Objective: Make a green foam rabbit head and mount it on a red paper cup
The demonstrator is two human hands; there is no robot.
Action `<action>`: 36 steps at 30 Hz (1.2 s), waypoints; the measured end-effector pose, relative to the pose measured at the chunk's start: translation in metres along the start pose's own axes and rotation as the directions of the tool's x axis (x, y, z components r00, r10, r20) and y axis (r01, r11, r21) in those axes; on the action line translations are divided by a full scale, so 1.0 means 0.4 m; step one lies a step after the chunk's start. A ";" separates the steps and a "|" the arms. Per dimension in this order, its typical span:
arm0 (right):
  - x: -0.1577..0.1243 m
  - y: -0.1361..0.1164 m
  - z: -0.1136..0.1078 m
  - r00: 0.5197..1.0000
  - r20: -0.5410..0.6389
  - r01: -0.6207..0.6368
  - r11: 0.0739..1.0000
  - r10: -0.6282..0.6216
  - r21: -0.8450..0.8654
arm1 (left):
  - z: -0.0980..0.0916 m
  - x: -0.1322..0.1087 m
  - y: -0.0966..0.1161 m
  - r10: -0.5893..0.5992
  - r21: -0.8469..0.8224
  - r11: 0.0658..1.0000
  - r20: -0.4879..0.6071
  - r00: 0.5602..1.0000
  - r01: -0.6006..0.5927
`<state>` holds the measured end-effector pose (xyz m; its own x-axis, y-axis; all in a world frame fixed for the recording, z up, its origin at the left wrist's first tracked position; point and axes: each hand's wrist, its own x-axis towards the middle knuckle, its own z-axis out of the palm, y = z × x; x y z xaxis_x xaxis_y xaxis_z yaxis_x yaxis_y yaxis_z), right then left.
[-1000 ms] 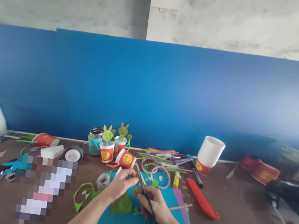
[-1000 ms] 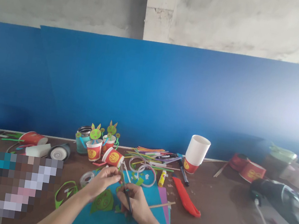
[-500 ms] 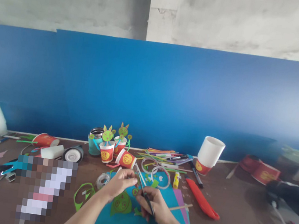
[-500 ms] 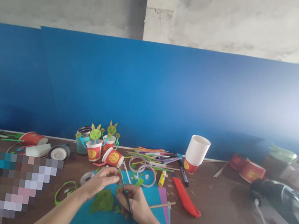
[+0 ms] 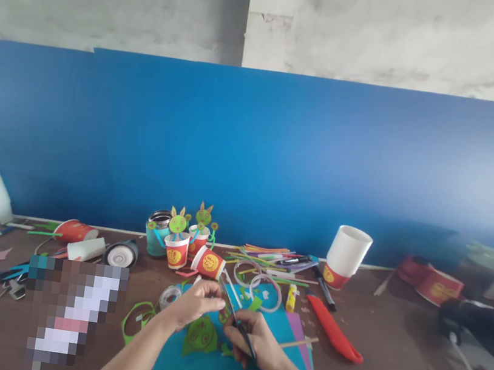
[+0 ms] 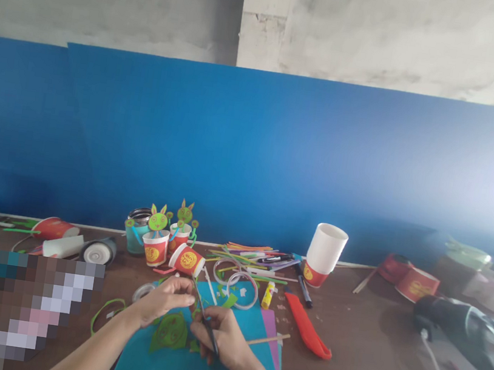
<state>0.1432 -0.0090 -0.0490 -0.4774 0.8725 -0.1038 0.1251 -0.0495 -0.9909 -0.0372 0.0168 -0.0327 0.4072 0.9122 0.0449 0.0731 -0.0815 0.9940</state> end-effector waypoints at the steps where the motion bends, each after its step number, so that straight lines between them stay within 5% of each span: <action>1: -0.001 -0.002 0.000 1.000 0.000 -0.005 1.000 0.005 -0.001 | 0.000 0.000 0.002 -0.001 0.000 1.000 0.003 1.000 0.001; 13: 0.001 0.004 -0.002 0.999 0.012 -0.032 0.999 0.032 -0.041 | -0.011 -0.009 0.027 -0.049 -0.012 0.999 0.103 0.993 0.051; 23: 0.012 0.009 -0.003 0.993 -0.113 0.021 0.998 -0.014 0.060 | 0.022 -0.009 0.013 -0.110 0.229 0.970 0.131 0.985 0.078; 32: 0.026 0.029 -0.009 0.967 -0.256 0.055 0.990 -0.021 0.129 | 0.051 0.001 0.005 -0.009 0.149 0.989 -0.035 0.999 0.014; 36: 0.025 0.027 -0.008 0.974 -0.227 0.044 0.992 -0.015 0.121 | 0.052 0.007 0.004 -0.014 0.042 0.999 -0.139 0.990 0.020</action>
<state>0.1426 0.0009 -0.0603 -0.2696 0.9607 -0.0667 -0.0020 -0.0698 -0.9976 -0.0168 0.0109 -0.0330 0.2761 0.9601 0.0441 0.1198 -0.0799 0.9896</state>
